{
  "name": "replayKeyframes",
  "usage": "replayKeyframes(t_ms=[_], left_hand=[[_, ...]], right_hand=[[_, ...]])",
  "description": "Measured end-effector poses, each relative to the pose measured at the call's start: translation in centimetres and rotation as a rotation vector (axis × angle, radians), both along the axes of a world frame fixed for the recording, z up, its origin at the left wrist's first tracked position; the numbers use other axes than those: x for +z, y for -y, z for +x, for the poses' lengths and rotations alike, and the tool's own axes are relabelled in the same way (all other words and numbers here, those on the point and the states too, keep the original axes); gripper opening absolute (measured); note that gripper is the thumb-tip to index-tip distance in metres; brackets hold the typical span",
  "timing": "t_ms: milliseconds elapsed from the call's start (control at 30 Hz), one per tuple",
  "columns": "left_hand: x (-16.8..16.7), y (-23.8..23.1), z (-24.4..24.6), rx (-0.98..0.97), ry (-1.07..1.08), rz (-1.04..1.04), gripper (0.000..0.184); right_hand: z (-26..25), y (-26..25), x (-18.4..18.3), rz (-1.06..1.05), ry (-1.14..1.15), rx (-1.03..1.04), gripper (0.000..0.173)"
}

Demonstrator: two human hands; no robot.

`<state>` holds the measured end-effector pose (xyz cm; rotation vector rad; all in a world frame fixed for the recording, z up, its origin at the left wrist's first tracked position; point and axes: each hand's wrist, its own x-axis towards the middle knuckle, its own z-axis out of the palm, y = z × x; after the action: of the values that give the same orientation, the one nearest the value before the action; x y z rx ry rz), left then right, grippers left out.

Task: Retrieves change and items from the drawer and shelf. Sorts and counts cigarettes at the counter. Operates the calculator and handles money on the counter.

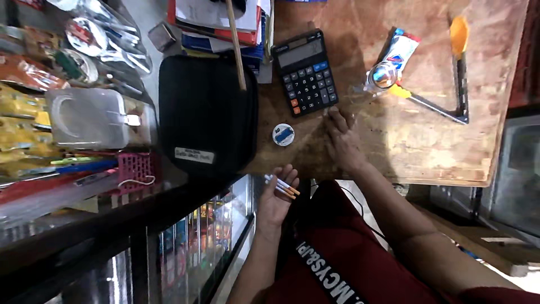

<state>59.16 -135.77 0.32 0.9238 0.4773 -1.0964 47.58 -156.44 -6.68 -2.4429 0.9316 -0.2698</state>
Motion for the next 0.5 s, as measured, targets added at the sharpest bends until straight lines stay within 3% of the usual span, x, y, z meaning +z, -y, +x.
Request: replayKeyframes(t_ms=[233, 500], left_hand=[[0.0, -0.6, -0.1, 0.011, 0.006, 0.018, 0.041], [0.2, -0.9, -0.3, 0.026, 0.000, 0.040, 0.041]], right_hand=[[0.6, 0.7, 0.0, -0.044, 0.132, -0.027, 0.036], [2.6, 2.3, 1.1, 0.035, 0.035, -0.084, 0.054]])
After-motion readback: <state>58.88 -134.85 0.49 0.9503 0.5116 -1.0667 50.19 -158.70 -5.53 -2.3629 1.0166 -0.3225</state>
